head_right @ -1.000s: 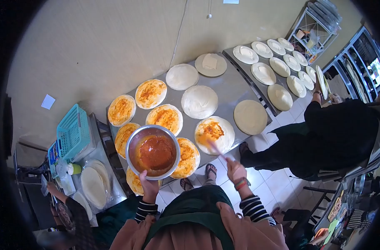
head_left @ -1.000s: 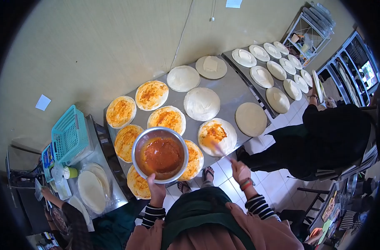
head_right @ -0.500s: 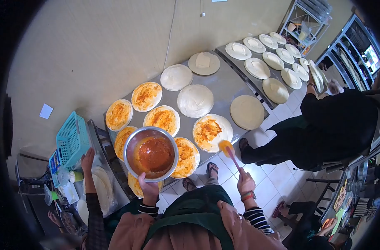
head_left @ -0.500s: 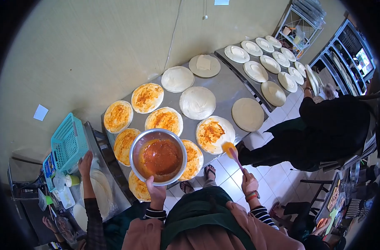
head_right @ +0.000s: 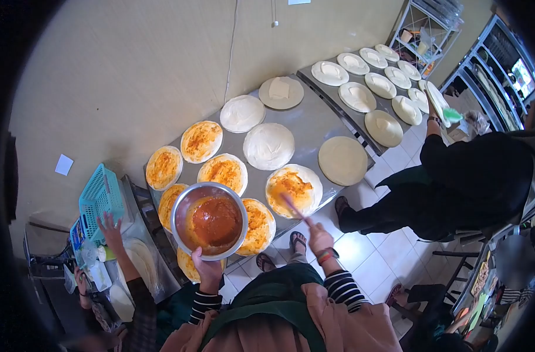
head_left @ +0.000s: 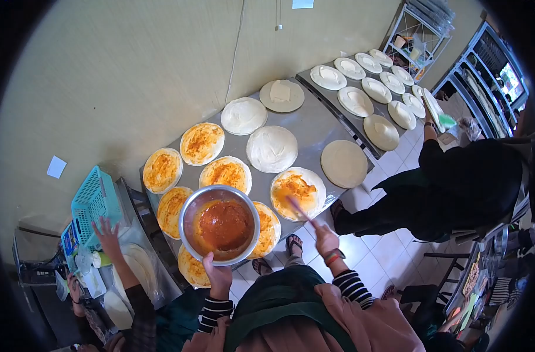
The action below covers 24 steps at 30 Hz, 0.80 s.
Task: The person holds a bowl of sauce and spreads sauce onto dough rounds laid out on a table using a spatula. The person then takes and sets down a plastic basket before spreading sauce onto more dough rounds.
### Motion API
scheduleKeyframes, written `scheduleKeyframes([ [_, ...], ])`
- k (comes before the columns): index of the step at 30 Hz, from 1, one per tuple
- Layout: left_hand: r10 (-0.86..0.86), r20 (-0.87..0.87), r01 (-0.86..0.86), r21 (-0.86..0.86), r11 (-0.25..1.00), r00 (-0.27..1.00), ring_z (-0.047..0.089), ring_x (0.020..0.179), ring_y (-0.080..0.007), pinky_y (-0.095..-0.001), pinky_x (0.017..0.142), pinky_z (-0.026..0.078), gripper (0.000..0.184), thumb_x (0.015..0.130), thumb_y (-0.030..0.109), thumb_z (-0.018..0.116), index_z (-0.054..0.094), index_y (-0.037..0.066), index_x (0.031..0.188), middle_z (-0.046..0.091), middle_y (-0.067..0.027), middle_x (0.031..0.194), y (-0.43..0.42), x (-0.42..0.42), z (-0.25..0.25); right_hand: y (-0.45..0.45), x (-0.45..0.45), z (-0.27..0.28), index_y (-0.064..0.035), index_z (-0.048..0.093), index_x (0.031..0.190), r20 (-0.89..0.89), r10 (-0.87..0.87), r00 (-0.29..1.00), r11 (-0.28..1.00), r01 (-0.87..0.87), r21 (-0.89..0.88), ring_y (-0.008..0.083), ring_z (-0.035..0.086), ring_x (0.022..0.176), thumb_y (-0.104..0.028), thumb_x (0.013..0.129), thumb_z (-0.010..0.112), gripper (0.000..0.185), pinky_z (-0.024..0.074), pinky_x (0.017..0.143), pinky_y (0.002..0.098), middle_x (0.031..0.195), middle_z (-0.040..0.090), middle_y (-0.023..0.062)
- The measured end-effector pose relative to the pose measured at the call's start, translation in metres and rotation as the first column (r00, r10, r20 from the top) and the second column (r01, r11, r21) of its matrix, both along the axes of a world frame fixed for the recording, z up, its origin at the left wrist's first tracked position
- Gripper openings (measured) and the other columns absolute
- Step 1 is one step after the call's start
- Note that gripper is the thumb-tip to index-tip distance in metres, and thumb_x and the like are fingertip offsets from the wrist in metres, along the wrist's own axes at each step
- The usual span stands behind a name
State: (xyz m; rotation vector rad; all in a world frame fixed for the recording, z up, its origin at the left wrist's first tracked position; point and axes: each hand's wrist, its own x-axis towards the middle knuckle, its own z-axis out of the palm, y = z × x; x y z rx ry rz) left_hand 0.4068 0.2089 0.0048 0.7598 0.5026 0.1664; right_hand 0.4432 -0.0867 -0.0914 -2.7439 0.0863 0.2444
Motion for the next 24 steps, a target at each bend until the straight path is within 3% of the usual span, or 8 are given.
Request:
scheduleKeyframes([
  [4,0.041,-0.037,-0.041,-0.010,0.999,0.999,0.034,0.117,-0.0242,-0.0385,0.099,0.025,0.058,0.075,0.031,0.048,0.030,0.007,0.124,0.038,-0.0088,0.124,-0.003,-0.001,-0.004,-0.019,0.034,-0.013,-0.0203,0.046,0.115,0.011,-0.165,0.986,0.982,0.166,-0.087,0.0318,0.059,0.073,-0.007,0.077,0.045,0.041,0.0479,0.061,0.0422,0.082,0.057,0.0137],
  [7,0.046,-0.048,-0.045,0.016,0.999,0.998,0.036,0.116,-0.0247,-0.0388,0.098,0.028,0.060,0.073,0.034,0.048,0.030,0.009,0.125,0.038,-0.0089,0.125,-0.004,0.000,-0.005,-0.037,0.042,0.016,-0.0193,0.046,0.115,0.100,-0.232,0.967,0.971,0.237,-0.038,0.0315,0.058,0.070,-0.006,0.077,0.044,0.040,0.0477,0.058,0.0418,0.080,0.057,0.0130],
  [11,0.028,-0.040,-0.027,0.017,0.999,0.999,0.036,0.116,-0.0247,-0.0396,0.097,0.028,0.062,0.072,0.035,0.050,0.031,0.009,0.125,0.038,-0.0086,0.124,-0.009,0.000,-0.007,0.000,0.051,0.019,-0.0215,0.046,0.115,0.002,0.031,1.000,0.996,-0.030,-0.088,0.0314,0.058,0.075,-0.015,0.081,0.041,0.035,0.0481,0.064,0.0414,0.082,0.057,0.0145],
  [15,0.036,-0.033,-0.035,0.013,0.999,0.999,0.036,0.116,-0.0245,-0.0405,0.097,0.028,0.063,0.071,0.036,0.049,0.030,0.009,0.125,0.038,-0.0086,0.124,-0.009,0.001,-0.007,-0.031,0.081,0.016,-0.0173,0.049,0.114,-0.111,-0.143,0.984,0.979,0.125,-0.158,0.0317,0.059,0.077,-0.012,0.079,0.041,0.036,0.0474,0.066,0.0418,0.086,0.058,0.0167],
  [19,0.022,-0.052,-0.022,0.002,1.000,0.998,0.036,0.116,-0.0246,-0.0399,0.097,0.028,0.063,0.071,0.036,0.049,0.030,0.009,0.125,0.038,-0.0084,0.124,-0.008,0.000,-0.005,-0.067,0.027,0.019,-0.0147,0.047,0.110,-0.036,-0.191,0.981,0.975,0.185,-0.120,0.0342,0.057,0.077,-0.023,0.086,0.039,0.028,0.0461,0.065,0.0447,0.083,0.058,0.0183],
  [21,0.033,-0.047,-0.033,0.001,0.999,0.998,0.036,0.116,-0.0245,-0.0396,0.097,0.028,0.062,0.072,0.035,0.049,0.030,0.009,0.125,0.038,-0.0083,0.124,-0.006,0.001,-0.009,-0.057,-0.018,0.019,-0.0140,0.046,0.110,-0.119,-0.261,0.958,0.964,0.252,-0.083,0.0357,0.058,0.073,-0.022,0.086,0.038,0.027,0.0457,0.064,0.0463,0.079,0.058,0.0196],
  [23,0.033,-0.043,-0.033,0.002,0.999,0.999,0.036,0.116,-0.0244,-0.0392,0.097,0.028,0.062,0.073,0.035,0.049,0.030,0.009,0.125,0.038,-0.0083,0.124,-0.007,0.004,-0.007,-0.044,-0.062,0.001,-0.0133,0.047,0.111,-0.166,-0.253,0.953,0.967,0.256,-0.003,0.0375,0.057,0.072,-0.022,0.086,0.038,0.028,0.0460,0.065,0.0466,0.078,0.059,0.0208],
  [24,0.034,-0.041,-0.033,0.009,0.999,0.999,0.037,0.116,-0.0243,-0.0387,0.097,0.028,0.061,0.073,0.034,0.049,0.030,0.008,0.125,0.039,-0.0083,0.124,-0.007,0.005,-0.006,-0.037,-0.084,-0.009,-0.0125,0.047,0.112,-0.083,-0.212,0.974,0.971,0.220,0.095,0.0379,0.057,0.073,-0.021,0.086,0.038,0.029,0.0463,0.067,0.0457,0.079,0.059,0.0211],
])
